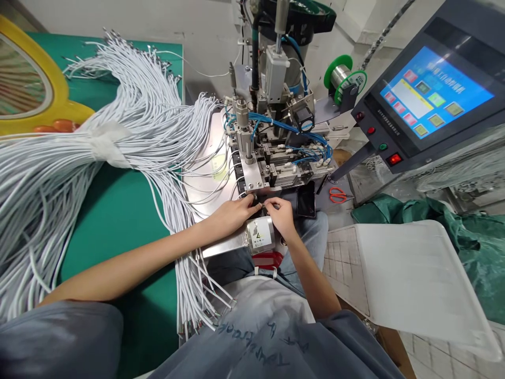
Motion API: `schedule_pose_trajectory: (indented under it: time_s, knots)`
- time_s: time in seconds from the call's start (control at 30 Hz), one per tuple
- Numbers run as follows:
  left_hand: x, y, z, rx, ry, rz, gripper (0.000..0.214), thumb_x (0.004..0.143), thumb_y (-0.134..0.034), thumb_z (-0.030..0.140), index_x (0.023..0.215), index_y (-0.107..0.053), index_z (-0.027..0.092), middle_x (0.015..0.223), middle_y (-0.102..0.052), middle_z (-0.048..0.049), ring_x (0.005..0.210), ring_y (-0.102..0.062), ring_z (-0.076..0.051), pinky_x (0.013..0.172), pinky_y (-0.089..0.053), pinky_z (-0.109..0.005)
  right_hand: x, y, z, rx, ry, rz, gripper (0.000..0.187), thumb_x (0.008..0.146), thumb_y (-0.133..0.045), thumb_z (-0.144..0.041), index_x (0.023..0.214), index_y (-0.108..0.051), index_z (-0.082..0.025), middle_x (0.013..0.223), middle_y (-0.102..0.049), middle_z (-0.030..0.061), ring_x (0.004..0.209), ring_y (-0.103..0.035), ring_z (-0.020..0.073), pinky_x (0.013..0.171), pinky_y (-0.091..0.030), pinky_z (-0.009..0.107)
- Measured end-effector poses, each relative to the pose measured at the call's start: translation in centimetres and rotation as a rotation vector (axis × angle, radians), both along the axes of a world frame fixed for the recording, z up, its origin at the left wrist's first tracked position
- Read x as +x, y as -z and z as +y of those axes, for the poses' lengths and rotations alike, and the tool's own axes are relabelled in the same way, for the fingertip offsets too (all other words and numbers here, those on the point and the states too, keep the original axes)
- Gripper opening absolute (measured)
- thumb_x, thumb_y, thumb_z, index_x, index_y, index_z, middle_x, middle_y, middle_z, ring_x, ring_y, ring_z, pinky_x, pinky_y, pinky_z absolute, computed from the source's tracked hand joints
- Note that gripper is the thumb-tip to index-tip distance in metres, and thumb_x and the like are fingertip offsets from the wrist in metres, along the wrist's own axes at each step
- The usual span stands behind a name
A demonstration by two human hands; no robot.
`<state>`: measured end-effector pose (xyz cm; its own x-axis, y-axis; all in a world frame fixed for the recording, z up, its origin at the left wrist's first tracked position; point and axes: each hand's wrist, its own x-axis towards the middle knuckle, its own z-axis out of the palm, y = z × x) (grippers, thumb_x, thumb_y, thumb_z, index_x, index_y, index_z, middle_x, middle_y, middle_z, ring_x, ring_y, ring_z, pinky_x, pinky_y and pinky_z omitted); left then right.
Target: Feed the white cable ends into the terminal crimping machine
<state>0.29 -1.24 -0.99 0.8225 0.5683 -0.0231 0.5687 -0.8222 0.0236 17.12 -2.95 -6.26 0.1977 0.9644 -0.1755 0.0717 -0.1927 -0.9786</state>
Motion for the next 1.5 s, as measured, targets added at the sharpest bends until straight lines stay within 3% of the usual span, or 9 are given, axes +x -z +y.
schedule_pose_trajectory:
  time_s: [0.17, 0.33, 0.47, 0.6, 0.8, 1.0, 1.1, 1.23, 1.5]
  knots:
    - [0.0, -1.0, -0.2, 0.016, 0.004, 0.009, 0.035, 0.086, -0.04, 0.006, 0.118, -0.053, 0.012, 0.098, -0.054, -0.0116, 0.081, -0.061, -0.02, 0.057, -0.045, -0.027, 0.2, -0.1, 0.1, -0.05, -0.113, -0.001, 0.019, 0.063, -0.057, -0.037, 0.061, -0.056, -0.018, 0.057, -0.055, -0.0011, 0.053, -0.048, 0.0113, 0.046, -0.037, 0.022]
    - [-0.2, -2.3, -0.7, -0.018, -0.065, 0.081, 0.019, 0.08, -0.046, 0.003, 0.075, -0.063, 0.009, 0.073, -0.058, -0.0093, 0.07, -0.061, -0.022, 0.055, -0.042, -0.029, 0.5, -0.2, 0.6, -0.023, -0.205, -0.062, 0.024, 0.068, -0.052, -0.039, 0.053, -0.047, -0.02, 0.049, -0.044, -0.0042, 0.048, -0.039, 0.0103, 0.047, -0.032, 0.023]
    - [-0.3, -2.3, -0.9, -0.009, -0.109, 0.061, 0.019, 0.079, -0.046, 0.002, 0.071, -0.062, 0.01, 0.074, -0.06, -0.0093, 0.065, -0.061, -0.021, 0.051, -0.038, -0.028, 0.9, -0.7, -0.2, 0.044, -0.072, -0.187, 0.019, 0.071, -0.052, -0.035, 0.058, -0.049, -0.021, 0.056, -0.046, -0.0025, 0.057, -0.041, 0.0137, 0.055, -0.033, 0.026]
    - [-0.4, -1.9, -0.7, 0.014, -0.155, 0.065, 0.021, 0.079, -0.043, 0.002, 0.076, -0.063, 0.008, 0.08, -0.061, -0.0125, 0.066, -0.062, -0.022, 0.049, -0.037, -0.029, -0.9, -2.3, -4.9, 0.221, 0.159, -0.415, 0.018, 0.081, -0.045, -0.031, 0.067, -0.05, -0.022, 0.064, -0.05, 0.0001, 0.062, -0.044, 0.0158, 0.062, -0.035, 0.028]
    - [-0.7, -1.7, -0.3, 0.041, -0.258, 0.095, 0.03, 0.083, -0.035, 0.0, 0.098, -0.06, 0.003, 0.088, -0.062, -0.0171, 0.071, -0.063, -0.024, 0.051, -0.037, -0.029, -7.4, -1.9, -11.1, 0.043, -0.477, -0.2, 0.018, 0.081, -0.051, -0.031, 0.075, -0.065, -0.02, 0.071, -0.066, 0.0032, 0.064, -0.056, 0.0167, 0.065, -0.042, 0.029]
    - [-0.5, -1.8, -0.8, 0.053, -0.29, 0.091, 0.028, 0.082, -0.036, 0.001, 0.092, -0.062, 0.004, 0.085, -0.062, -0.0174, 0.072, -0.062, -0.024, 0.052, -0.035, -0.029, -10.1, 0.0, -11.5, -0.126, -0.709, 0.087, 0.016, 0.077, -0.051, -0.026, 0.071, -0.063, -0.017, 0.064, -0.061, -0.0006, 0.06, -0.053, 0.0132, 0.058, -0.041, 0.024]
    - [-0.2, -2.9, -1.8, 0.055, -0.315, 0.075, 0.026, 0.082, -0.037, 0.003, 0.084, -0.063, 0.006, 0.08, -0.061, -0.0152, 0.071, -0.06, -0.023, 0.056, -0.037, -0.03, -8.4, -1.1, -11.6, -0.013, -0.64, -0.103, 0.018, 0.08, -0.049, -0.024, 0.073, -0.064, -0.018, 0.064, -0.059, -0.0005, 0.061, -0.051, 0.013, 0.058, -0.039, 0.024]
    - [0.3, -3.9, -3.2, 0.034, -0.08, -0.121, 0.026, 0.088, -0.041, 0.018, 0.081, -0.064, 0.01, 0.088, -0.059, -0.0127, 0.086, -0.055, -0.023, 0.07, -0.042, -0.034, -4.3, -2.8, -10.0, 0.06, -0.409, -0.273, 0.021, 0.079, -0.054, -0.03, 0.065, -0.064, -0.018, 0.06, -0.059, 0.0006, 0.059, -0.051, 0.0139, 0.056, -0.037, 0.025]
    - [0.2, -2.8, -2.1, -0.12, -0.073, -0.252, 0.025, 0.091, -0.039, 0.02, 0.095, -0.063, 0.013, 0.081, -0.057, -0.0061, 0.078, -0.054, -0.018, 0.066, -0.043, -0.028, -0.5, -4.7, -3.7, 0.1, -0.024, 0.012, 0.016, 0.06, -0.068, -0.032, 0.064, -0.063, -0.018, 0.061, -0.062, 0.0015, 0.056, -0.053, 0.0139, 0.053, -0.044, 0.027]
